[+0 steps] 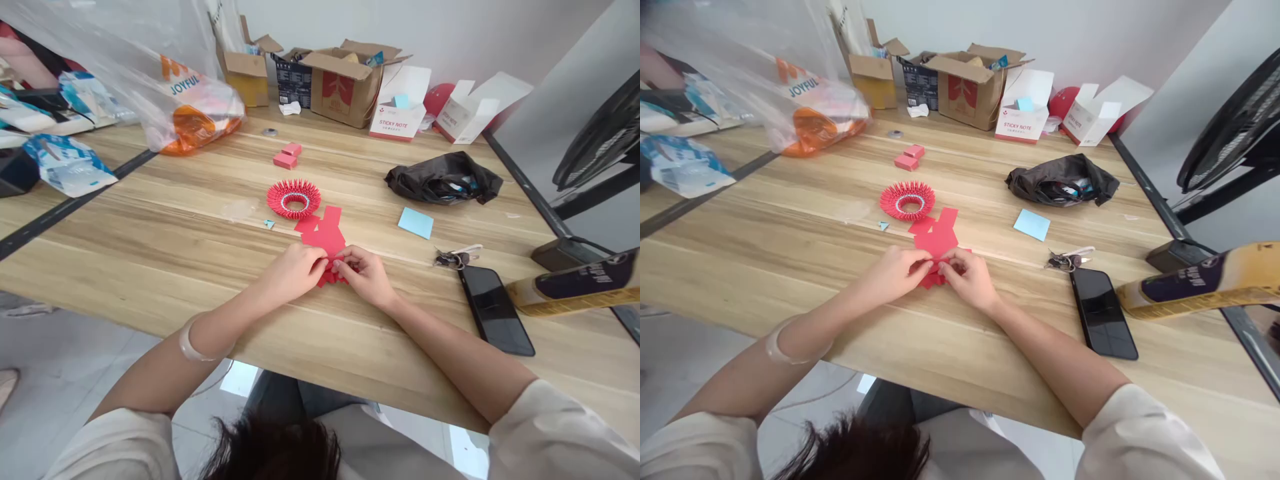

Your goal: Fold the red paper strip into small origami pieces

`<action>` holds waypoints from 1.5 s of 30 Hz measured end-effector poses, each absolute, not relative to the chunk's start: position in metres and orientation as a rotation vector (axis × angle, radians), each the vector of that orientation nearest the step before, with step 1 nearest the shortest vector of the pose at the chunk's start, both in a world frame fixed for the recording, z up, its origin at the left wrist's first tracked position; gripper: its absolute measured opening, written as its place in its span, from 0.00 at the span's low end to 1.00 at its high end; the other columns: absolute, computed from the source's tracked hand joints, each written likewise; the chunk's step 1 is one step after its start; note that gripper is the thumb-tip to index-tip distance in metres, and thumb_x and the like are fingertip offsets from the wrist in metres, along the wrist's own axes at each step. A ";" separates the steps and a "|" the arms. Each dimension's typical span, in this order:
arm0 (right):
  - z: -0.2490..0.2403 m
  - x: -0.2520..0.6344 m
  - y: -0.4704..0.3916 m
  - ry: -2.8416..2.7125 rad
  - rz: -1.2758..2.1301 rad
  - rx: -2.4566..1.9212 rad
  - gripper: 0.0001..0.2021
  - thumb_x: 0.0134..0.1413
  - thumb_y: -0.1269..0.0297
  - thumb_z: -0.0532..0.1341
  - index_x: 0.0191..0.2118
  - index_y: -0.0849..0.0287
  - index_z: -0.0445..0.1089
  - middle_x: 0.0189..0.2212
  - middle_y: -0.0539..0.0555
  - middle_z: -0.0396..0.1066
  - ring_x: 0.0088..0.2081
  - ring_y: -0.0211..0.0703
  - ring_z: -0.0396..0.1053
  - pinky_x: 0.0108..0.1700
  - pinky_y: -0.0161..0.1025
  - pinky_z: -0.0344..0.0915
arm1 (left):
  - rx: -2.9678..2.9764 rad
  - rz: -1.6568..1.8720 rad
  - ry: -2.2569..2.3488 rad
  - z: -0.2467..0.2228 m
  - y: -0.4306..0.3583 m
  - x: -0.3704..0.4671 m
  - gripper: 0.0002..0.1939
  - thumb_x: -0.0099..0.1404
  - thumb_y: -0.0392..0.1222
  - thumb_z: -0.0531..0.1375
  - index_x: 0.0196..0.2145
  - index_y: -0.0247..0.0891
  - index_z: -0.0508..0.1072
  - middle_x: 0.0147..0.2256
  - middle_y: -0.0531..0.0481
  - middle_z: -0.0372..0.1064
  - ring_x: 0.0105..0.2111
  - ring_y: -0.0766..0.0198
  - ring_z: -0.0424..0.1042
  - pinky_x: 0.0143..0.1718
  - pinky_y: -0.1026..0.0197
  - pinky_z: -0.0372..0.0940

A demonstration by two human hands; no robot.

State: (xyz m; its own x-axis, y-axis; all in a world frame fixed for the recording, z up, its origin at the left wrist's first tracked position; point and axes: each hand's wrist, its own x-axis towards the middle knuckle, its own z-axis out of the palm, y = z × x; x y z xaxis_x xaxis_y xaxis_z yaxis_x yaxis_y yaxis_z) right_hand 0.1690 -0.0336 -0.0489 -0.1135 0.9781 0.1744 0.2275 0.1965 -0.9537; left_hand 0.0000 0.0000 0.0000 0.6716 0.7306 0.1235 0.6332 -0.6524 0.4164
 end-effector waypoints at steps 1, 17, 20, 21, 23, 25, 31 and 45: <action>-0.049 0.169 -0.034 -1.528 1.012 -1.190 0.10 0.53 0.58 0.57 0.31 0.60 0.65 0.23 0.52 0.70 0.22 0.35 0.66 0.26 0.34 0.63 | 2.516 0.422 1.085 0.001 0.000 0.000 0.11 0.63 0.36 0.51 0.30 0.35 0.73 0.27 0.47 0.73 0.25 0.64 0.69 0.27 0.63 0.57; -0.051 0.167 -0.039 -1.540 0.781 -1.182 0.06 0.54 0.62 0.57 0.34 0.58 0.65 0.26 0.53 0.72 0.28 0.39 0.71 0.30 0.36 0.67 | 1.912 0.448 0.968 -0.008 0.012 0.002 0.14 0.61 0.39 0.51 0.24 0.33 0.73 0.24 0.47 0.74 0.25 0.65 0.71 0.27 0.65 0.63; -0.050 0.168 -0.043 -1.615 0.645 -1.185 0.04 0.54 0.66 0.56 0.35 0.57 0.67 0.28 0.53 0.73 0.29 0.39 0.72 0.32 0.36 0.68 | 1.842 0.469 0.954 -0.007 0.012 0.003 0.13 0.59 0.37 0.51 0.23 0.32 0.72 0.23 0.48 0.73 0.24 0.66 0.70 0.26 0.66 0.63; -0.049 0.168 -0.043 -1.647 0.594 -1.184 0.04 0.54 0.67 0.56 0.35 0.57 0.68 0.29 0.53 0.73 0.30 0.39 0.72 0.32 0.36 0.68 | 1.812 0.473 0.948 -0.006 0.012 0.003 0.13 0.59 0.36 0.51 0.23 0.32 0.72 0.23 0.49 0.72 0.23 0.67 0.70 0.26 0.66 0.63; -0.049 0.169 -0.044 -1.708 0.495 -1.172 0.05 0.54 0.69 0.55 0.35 0.57 0.69 0.29 0.53 0.74 0.30 0.39 0.72 0.33 0.37 0.68 | 1.739 0.475 0.937 -0.004 0.011 0.004 0.12 0.58 0.35 0.52 0.22 0.32 0.72 0.22 0.49 0.71 0.23 0.68 0.69 0.25 0.67 0.63; -0.049 0.169 -0.044 -1.747 0.405 -1.140 0.06 0.53 0.70 0.56 0.34 0.57 0.69 0.30 0.53 0.74 0.30 0.39 0.72 0.34 0.36 0.68 | 1.664 0.480 0.932 -0.002 0.010 0.005 0.12 0.58 0.34 0.52 0.21 0.32 0.72 0.21 0.50 0.71 0.22 0.69 0.68 0.23 0.68 0.62; -0.052 0.170 -0.042 -1.779 0.323 -1.035 0.07 0.52 0.72 0.56 0.34 0.58 0.70 0.30 0.52 0.75 0.30 0.38 0.72 0.34 0.35 0.69 | 1.564 0.516 0.905 0.000 0.009 0.006 0.12 0.56 0.33 0.52 0.18 0.33 0.70 0.18 0.53 0.66 0.18 0.73 0.63 0.19 0.70 0.57; -0.051 0.170 -0.041 -1.774 0.397 -0.995 0.07 0.53 0.72 0.56 0.34 0.58 0.71 0.31 0.54 0.76 0.33 0.40 0.73 0.37 0.39 0.70 | 1.644 0.528 0.926 -0.002 0.011 0.005 0.14 0.56 0.39 0.55 0.16 0.32 0.67 0.16 0.54 0.62 0.18 0.72 0.60 0.20 0.68 0.54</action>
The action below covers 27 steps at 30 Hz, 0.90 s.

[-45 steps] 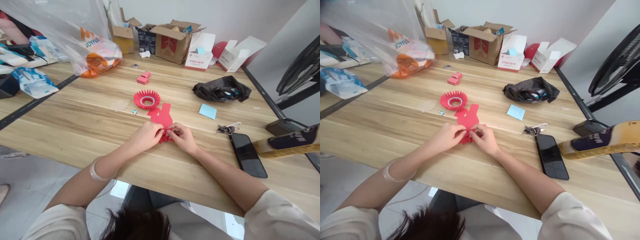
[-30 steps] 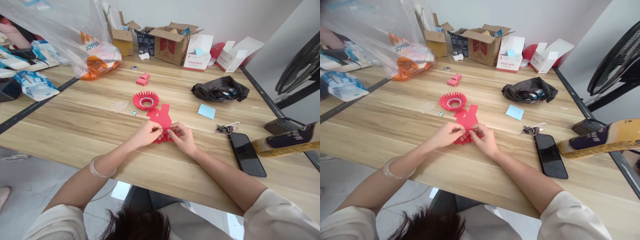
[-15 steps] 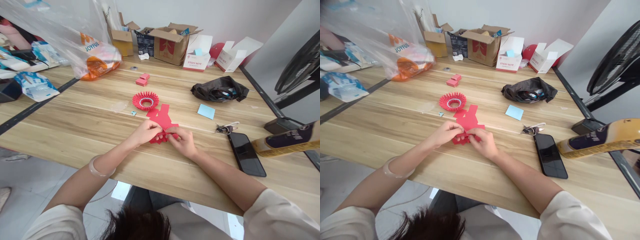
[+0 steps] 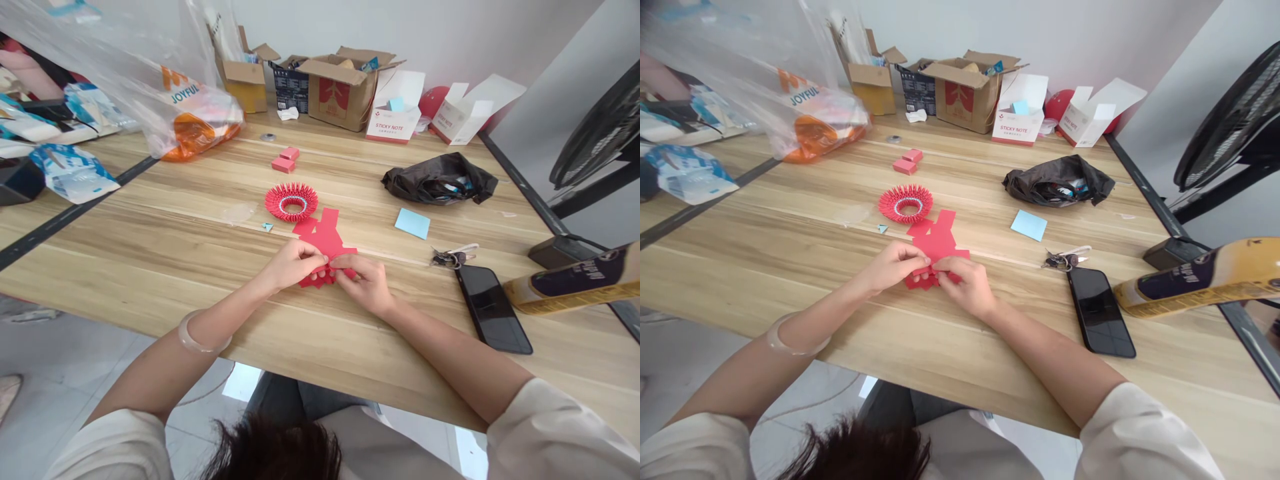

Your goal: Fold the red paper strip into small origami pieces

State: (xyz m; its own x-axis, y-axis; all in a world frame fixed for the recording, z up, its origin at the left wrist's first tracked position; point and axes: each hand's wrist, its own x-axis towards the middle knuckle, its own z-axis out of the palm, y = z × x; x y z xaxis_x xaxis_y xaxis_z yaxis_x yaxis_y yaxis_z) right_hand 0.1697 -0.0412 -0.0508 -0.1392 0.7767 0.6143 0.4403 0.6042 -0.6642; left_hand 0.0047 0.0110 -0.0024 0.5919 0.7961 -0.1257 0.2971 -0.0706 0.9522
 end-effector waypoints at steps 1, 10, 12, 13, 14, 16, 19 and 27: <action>-0.051 0.170 -0.041 -1.773 0.404 -0.993 0.07 0.53 0.72 0.56 0.34 0.57 0.71 0.31 0.54 0.76 0.32 0.40 0.73 0.37 0.39 0.70 | 1.663 0.525 0.925 -0.003 0.011 0.004 0.14 0.57 0.39 0.55 0.16 0.32 0.67 0.16 0.54 0.62 0.17 0.72 0.60 0.20 0.68 0.54; -0.054 0.172 -0.040 -1.677 0.709 -1.000 0.11 0.48 0.76 0.55 0.36 0.58 0.70 0.32 0.54 0.74 0.32 0.40 0.72 0.36 0.39 0.69 | 1.785 0.601 0.906 -0.006 0.012 0.003 0.13 0.56 0.36 0.55 0.16 0.33 0.66 0.16 0.54 0.62 0.18 0.72 0.60 0.20 0.69 0.55; -0.052 0.171 -0.039 -1.572 0.896 -0.955 0.09 0.50 0.73 0.55 0.37 0.58 0.68 0.31 0.54 0.73 0.31 0.39 0.72 0.34 0.38 0.69 | 1.815 0.627 0.900 -0.006 0.013 0.003 0.12 0.55 0.35 0.55 0.16 0.32 0.68 0.16 0.55 0.62 0.18 0.72 0.60 0.20 0.69 0.55; -0.051 0.171 -0.039 -1.519 0.971 -0.935 0.08 0.52 0.71 0.55 0.38 0.59 0.68 0.31 0.54 0.73 0.30 0.39 0.71 0.33 0.38 0.69 | 1.830 0.639 0.898 -0.006 0.013 0.003 0.11 0.55 0.35 0.55 0.17 0.32 0.69 0.16 0.55 0.62 0.18 0.72 0.60 0.20 0.70 0.55; -0.050 0.171 -0.038 -1.472 1.023 -0.927 0.07 0.53 0.68 0.55 0.37 0.59 0.67 0.31 0.54 0.73 0.30 0.39 0.71 0.33 0.38 0.69 | 1.843 0.647 0.895 -0.006 0.013 0.002 0.11 0.55 0.35 0.55 0.18 0.32 0.69 0.16 0.55 0.62 0.18 0.72 0.60 0.20 0.70 0.55; -0.048 0.170 -0.036 -1.428 1.099 -0.942 0.07 0.55 0.63 0.56 0.35 0.59 0.68 0.28 0.53 0.72 0.29 0.38 0.70 0.32 0.37 0.68 | 1.871 0.644 0.879 -0.007 0.012 0.002 0.10 0.56 0.36 0.55 0.19 0.32 0.71 0.16 0.55 0.62 0.18 0.73 0.59 0.19 0.70 0.54; -0.047 0.170 -0.034 -1.441 1.158 -0.991 0.11 0.55 0.58 0.57 0.29 0.61 0.68 0.23 0.51 0.69 0.25 0.36 0.68 0.28 0.34 0.65 | 1.922 0.641 0.845 -0.008 0.011 0.003 0.11 0.57 0.36 0.55 0.20 0.32 0.71 0.16 0.55 0.61 0.18 0.73 0.58 0.19 0.70 0.54; -0.053 0.173 -0.032 -1.486 1.092 -1.068 0.14 0.52 0.54 0.59 0.27 0.61 0.66 0.20 0.50 0.67 0.22 0.35 0.64 0.26 0.34 0.62 | 2.057 0.677 0.842 -0.007 0.009 0.003 0.12 0.58 0.37 0.54 0.20 0.32 0.71 0.16 0.55 0.61 0.18 0.72 0.57 0.20 0.69 0.53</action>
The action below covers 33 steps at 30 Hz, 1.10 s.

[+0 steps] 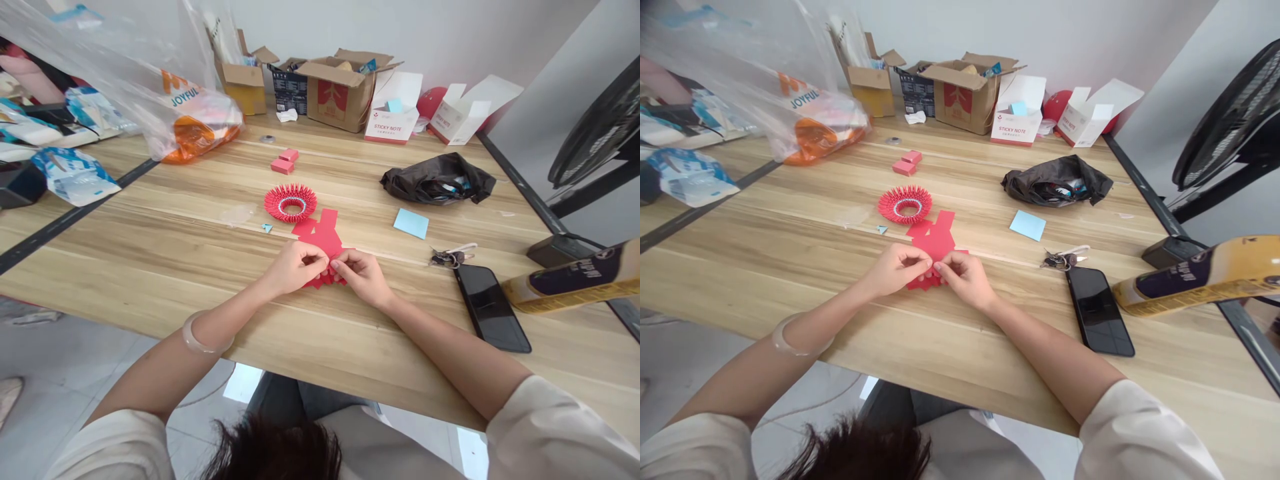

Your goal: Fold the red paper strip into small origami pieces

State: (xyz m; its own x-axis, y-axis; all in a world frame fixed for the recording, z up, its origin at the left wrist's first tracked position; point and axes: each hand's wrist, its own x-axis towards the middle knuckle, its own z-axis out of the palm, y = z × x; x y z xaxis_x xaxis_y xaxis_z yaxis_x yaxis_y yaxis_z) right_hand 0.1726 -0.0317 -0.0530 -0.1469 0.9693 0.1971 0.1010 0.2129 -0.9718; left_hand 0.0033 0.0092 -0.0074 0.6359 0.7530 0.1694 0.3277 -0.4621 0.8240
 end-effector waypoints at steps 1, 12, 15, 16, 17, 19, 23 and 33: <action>-0.054 0.173 -0.032 -1.496 1.073 -1.071 0.14 0.52 0.54 0.59 0.26 0.61 0.66 0.20 0.50 0.67 0.22 0.35 0.64 0.26 0.34 0.62 | 2.076 0.670 0.854 -0.007 0.009 0.003 0.13 0.58 0.37 0.54 0.19 0.33 0.71 0.16 0.55 0.61 0.18 0.72 0.58 0.20 0.69 0.53; -0.056 0.172 -0.032 -1.551 0.974 -1.110 0.14 0.53 0.56 0.58 0.25 0.61 0.65 0.19 0.50 0.66 0.22 0.35 0.63 0.25 0.33 0.60 | 2.110 0.676 0.938 -0.009 0.007 0.005 0.09 0.57 0.38 0.56 0.26 0.33 0.74 0.25 0.50 0.73 0.24 0.67 0.68 0.27 0.67 0.60; -0.056 0.172 -0.032 -1.546 0.982 -1.107 0.13 0.53 0.57 0.58 0.24 0.61 0.65 0.20 0.50 0.67 0.22 0.35 0.63 0.25 0.33 0.60 | 2.098 0.707 0.929 -0.009 0.007 0.005 0.07 0.56 0.36 0.56 0.26 0.33 0.74 0.25 0.50 0.73 0.25 0.67 0.69 0.27 0.68 0.61; -0.056 0.172 -0.032 -1.542 0.988 -1.103 0.13 0.53 0.57 0.59 0.24 0.61 0.65 0.19 0.50 0.67 0.22 0.35 0.63 0.25 0.33 0.60 | 2.098 0.708 0.926 -0.009 0.007 0.005 0.07 0.56 0.36 0.56 0.26 0.33 0.74 0.25 0.50 0.73 0.24 0.68 0.69 0.26 0.68 0.61; -0.056 0.172 -0.032 -1.534 0.994 -1.098 0.13 0.53 0.57 0.59 0.24 0.61 0.65 0.19 0.50 0.66 0.21 0.34 0.63 0.25 0.33 0.59 | 2.097 0.707 0.925 -0.009 0.007 0.005 0.07 0.57 0.36 0.56 0.25 0.33 0.73 0.24 0.50 0.73 0.24 0.68 0.69 0.26 0.68 0.60; -0.055 0.172 -0.031 -1.510 1.016 -1.088 0.13 0.52 0.57 0.59 0.24 0.61 0.65 0.19 0.50 0.66 0.21 0.34 0.63 0.25 0.33 0.60 | 2.102 0.708 0.927 -0.008 0.007 0.005 0.08 0.57 0.37 0.56 0.24 0.33 0.72 0.23 0.51 0.72 0.23 0.69 0.68 0.25 0.68 0.59; -0.054 0.171 -0.031 -1.467 1.052 -1.090 0.13 0.51 0.56 0.60 0.26 0.62 0.67 0.20 0.50 0.68 0.21 0.34 0.64 0.24 0.32 0.61 | 2.142 0.724 0.952 -0.007 0.006 0.004 0.09 0.57 0.37 0.56 0.22 0.34 0.71 0.22 0.51 0.71 0.22 0.69 0.66 0.24 0.68 0.58; -0.053 0.170 -0.031 -1.452 1.061 -1.095 0.13 0.51 0.55 0.60 0.29 0.62 0.68 0.22 0.51 0.68 0.23 0.34 0.65 0.25 0.32 0.63 | 2.051 0.765 1.008 -0.009 0.007 0.005 0.09 0.57 0.38 0.56 0.23 0.33 0.71 0.22 0.51 0.70 0.22 0.69 0.66 0.24 0.68 0.60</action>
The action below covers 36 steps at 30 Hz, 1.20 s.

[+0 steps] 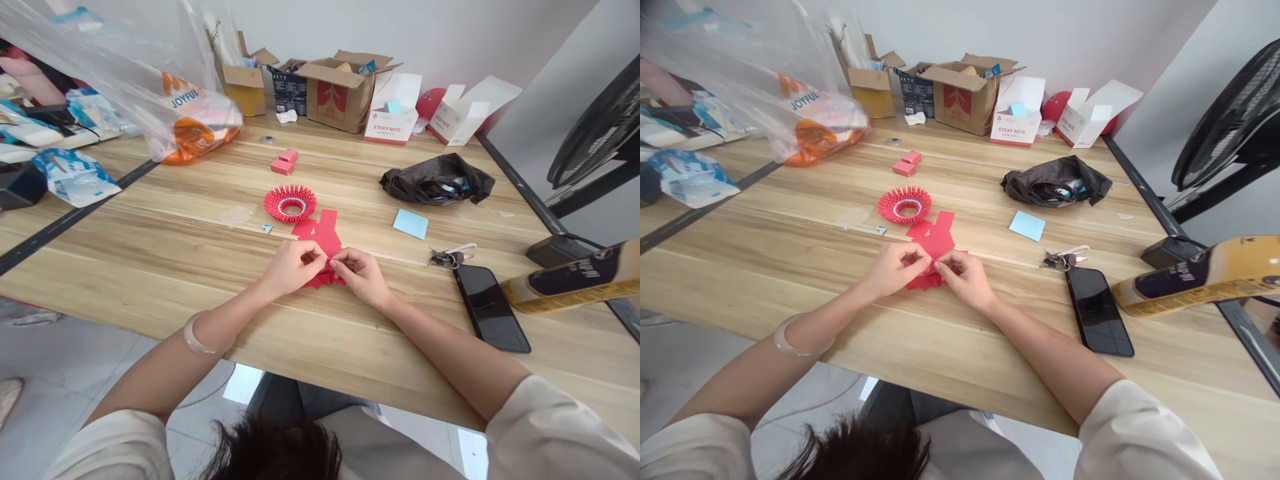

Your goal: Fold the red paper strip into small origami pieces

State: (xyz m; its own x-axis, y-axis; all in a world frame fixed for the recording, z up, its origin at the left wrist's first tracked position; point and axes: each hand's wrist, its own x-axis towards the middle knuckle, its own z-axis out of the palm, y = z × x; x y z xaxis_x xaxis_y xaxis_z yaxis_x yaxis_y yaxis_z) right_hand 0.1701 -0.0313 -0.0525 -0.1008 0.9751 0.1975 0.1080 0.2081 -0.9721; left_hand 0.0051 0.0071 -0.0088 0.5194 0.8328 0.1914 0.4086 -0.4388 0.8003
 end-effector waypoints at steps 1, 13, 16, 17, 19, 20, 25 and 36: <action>-0.053 0.170 -0.031 -1.451 1.045 -1.098 0.12 0.51 0.56 0.60 0.29 0.61 0.68 0.22 0.51 0.68 0.23 0.34 0.65 0.25 0.32 0.63 | 2.048 0.759 1.005 -0.009 0.007 0.005 0.09 0.57 0.38 0.56 0.23 0.33 0.71 0.22 0.51 0.70 0.22 0.69 0.66 0.24 0.68 0.59; -0.054 0.170 -0.030 -1.404 0.999 -1.128 0.12 0.50 0.56 0.60 0.28 0.61 0.67 0.21 0.50 0.68 0.21 0.34 0.65 0.23 0.32 0.62 | 2.050 0.720 0.988 -0.006 0.006 0.005 0.08 0.57 0.37 0.56 0.23 0.34 0.71 0.22 0.52 0.70 0.23 0.69 0.67 0.25 0.68 0.60; -0.054 0.170 -0.030 -1.413 1.007 -1.124 0.12 0.50 0.56 0.60 0.28 0.61 0.67 0.20 0.50 0.68 0.21 0.34 0.65 0.23 0.32 0.62 | 2.056 0.712 0.988 -0.005 0.005 0.005 0.09 0.58 0.37 0.55 0.23 0.34 0.71 0.22 0.52 0.70 0.23 0.69 0.67 0.25 0.68 0.60; -0.054 0.170 -0.030 -1.417 1.007 -1.122 0.12 0.50 0.56 0.60 0.28 0.61 0.67 0.20 0.50 0.68 0.21 0.34 0.66 0.23 0.32 0.62 | 2.061 0.709 0.987 -0.005 0.005 0.005 0.09 0.58 0.37 0.55 0.23 0.34 0.71 0.22 0.52 0.70 0.23 0.69 0.67 0.25 0.68 0.60; -0.053 0.170 -0.030 -1.418 1.005 -1.123 0.11 0.50 0.56 0.60 0.28 0.61 0.67 0.20 0.51 0.68 0.22 0.34 0.66 0.23 0.32 0.62 | 2.075 0.704 0.990 -0.005 0.005 0.005 0.09 0.58 0.37 0.55 0.23 0.34 0.71 0.22 0.52 0.70 0.22 0.69 0.67 0.25 0.68 0.60; -0.053 0.170 -0.030 -1.417 1.006 -1.125 0.11 0.50 0.57 0.61 0.28 0.61 0.67 0.21 0.51 0.69 0.22 0.35 0.66 0.23 0.32 0.62 | 2.083 0.702 0.993 -0.004 0.005 0.005 0.09 0.58 0.37 0.55 0.23 0.34 0.71 0.21 0.52 0.70 0.22 0.69 0.67 0.25 0.68 0.60; -0.053 0.170 -0.031 -1.417 1.034 -1.119 0.11 0.50 0.58 0.61 0.27 0.61 0.68 0.20 0.50 0.69 0.22 0.35 0.66 0.23 0.32 0.62 | 2.110 0.682 1.005 -0.003 0.005 0.005 0.08 0.57 0.36 0.55 0.22 0.34 0.71 0.21 0.52 0.70 0.22 0.69 0.67 0.26 0.68 0.60; -0.051 0.170 -0.031 -1.412 1.035 -1.125 0.11 0.50 0.58 0.61 0.28 0.61 0.67 0.20 0.50 0.69 0.21 0.34 0.66 0.24 0.32 0.62 | 2.134 0.580 0.968 -0.003 0.003 0.003 0.09 0.61 0.38 0.53 0.28 0.35 0.71 0.24 0.50 0.72 0.25 0.66 0.70 0.28 0.66 0.61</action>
